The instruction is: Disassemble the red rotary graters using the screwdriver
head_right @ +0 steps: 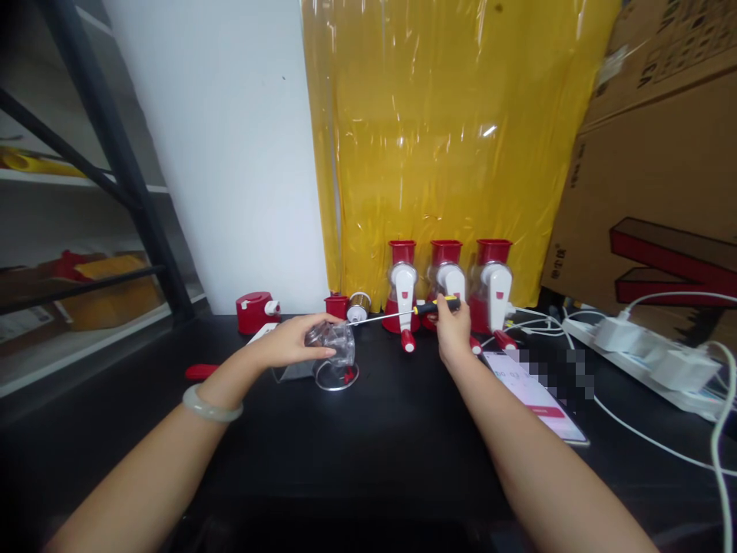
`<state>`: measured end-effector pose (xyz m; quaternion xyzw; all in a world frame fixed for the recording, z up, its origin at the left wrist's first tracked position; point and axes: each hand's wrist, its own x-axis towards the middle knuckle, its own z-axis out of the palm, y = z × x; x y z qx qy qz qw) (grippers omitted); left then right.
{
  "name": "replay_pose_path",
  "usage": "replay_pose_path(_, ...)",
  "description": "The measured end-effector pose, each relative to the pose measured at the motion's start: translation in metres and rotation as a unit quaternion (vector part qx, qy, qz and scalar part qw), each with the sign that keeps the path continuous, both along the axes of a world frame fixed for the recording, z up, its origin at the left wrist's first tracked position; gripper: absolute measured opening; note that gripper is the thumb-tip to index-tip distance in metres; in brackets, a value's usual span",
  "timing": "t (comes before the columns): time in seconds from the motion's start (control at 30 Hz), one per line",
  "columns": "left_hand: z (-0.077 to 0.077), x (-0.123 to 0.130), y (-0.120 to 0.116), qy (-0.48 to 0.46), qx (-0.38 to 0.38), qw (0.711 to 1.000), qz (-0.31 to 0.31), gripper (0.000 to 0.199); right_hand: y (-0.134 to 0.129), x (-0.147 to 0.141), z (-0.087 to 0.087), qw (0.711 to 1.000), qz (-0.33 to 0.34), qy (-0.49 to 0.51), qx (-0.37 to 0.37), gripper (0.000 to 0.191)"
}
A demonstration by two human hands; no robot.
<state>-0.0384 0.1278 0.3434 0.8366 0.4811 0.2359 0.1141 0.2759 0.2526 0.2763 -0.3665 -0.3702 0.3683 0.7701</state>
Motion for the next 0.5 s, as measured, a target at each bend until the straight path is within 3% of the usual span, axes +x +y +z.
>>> replay_pose_path(0.17, -0.0017, -0.0023, 0.001, -0.011, -0.008, 1.0, -0.005, 0.058, -0.0011, 0.0, 0.0027, 0.999, 0.028, 0.022, 0.018, 0.05)
replay_pose_path(0.3, -0.0031, -0.0028, 0.0018, -0.015, -0.006, 1.0, -0.009, 0.058, 0.0007, -0.0001, 0.0033, 0.999, 0.012, 0.029, 0.022, 0.055)
replay_pose_path(0.5, -0.0019, -0.0012, 0.0017, -0.016, -0.011, 1.0, -0.01, 0.058, 0.0052, 0.0023, 0.0004, 1.0, 0.013, 0.023, 0.016, 0.043)
